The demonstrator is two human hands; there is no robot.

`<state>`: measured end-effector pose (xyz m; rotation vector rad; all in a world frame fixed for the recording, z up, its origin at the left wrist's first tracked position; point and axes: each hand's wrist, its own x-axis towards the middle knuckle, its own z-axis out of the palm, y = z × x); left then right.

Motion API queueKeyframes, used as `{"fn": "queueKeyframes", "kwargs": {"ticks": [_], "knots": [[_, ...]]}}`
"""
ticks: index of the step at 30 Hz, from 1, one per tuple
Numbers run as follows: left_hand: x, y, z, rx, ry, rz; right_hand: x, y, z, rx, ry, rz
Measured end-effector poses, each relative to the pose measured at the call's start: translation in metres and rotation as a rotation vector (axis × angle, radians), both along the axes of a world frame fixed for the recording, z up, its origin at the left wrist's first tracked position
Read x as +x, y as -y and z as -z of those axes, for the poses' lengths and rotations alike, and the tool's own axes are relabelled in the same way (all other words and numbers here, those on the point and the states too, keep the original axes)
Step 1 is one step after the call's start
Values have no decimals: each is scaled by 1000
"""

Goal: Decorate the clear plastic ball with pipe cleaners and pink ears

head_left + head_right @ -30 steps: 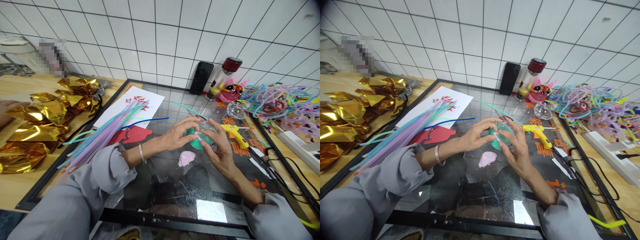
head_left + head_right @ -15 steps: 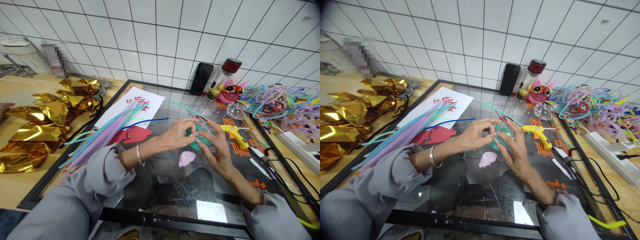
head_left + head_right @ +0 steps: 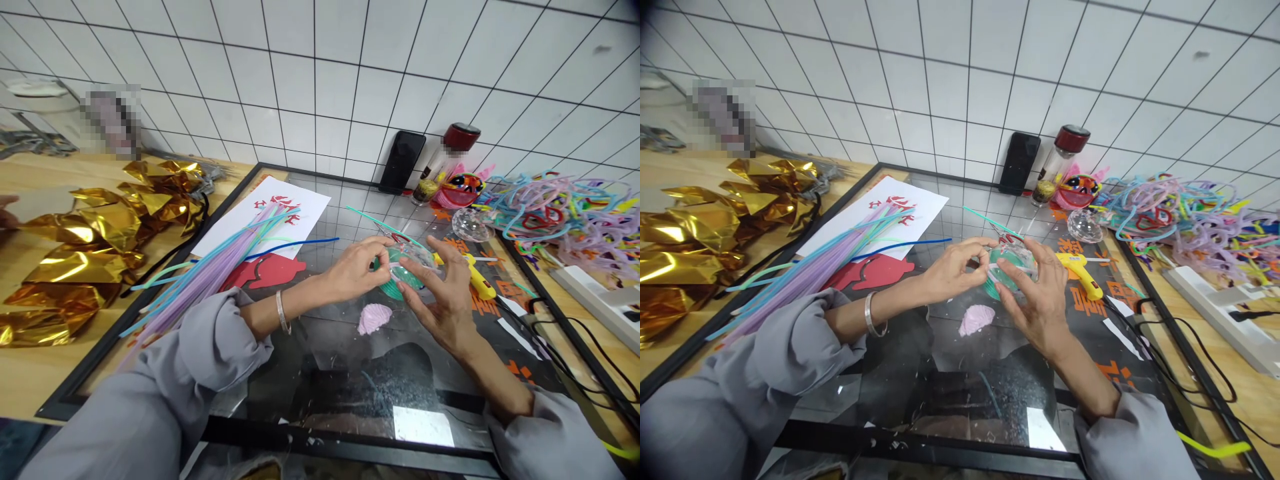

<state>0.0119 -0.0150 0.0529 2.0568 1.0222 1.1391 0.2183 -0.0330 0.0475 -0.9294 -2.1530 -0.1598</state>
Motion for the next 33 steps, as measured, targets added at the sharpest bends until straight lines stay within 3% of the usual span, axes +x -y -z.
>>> {"fn": "queueKeyframes", "kwargs": {"ticks": [6,11,18,24,27,33], "knots": [[8,5,3,-25,28,-77,-5,4,-9,73,133,74],[15,11,5,-63,46,-110,-18,7,-13,81,100,96],[18,10,9,-76,58,-115,-16,1,-5,-81,-66,2],[12,5,16,-39,95,-88,-9,-3,-1,-103,-88,-53],[6,2,22,23,116,-41,-8,-3,-1,-122,-121,-42],[0,2,28,308,75,5,-8,-3,-1,-125,-137,-43]]}}
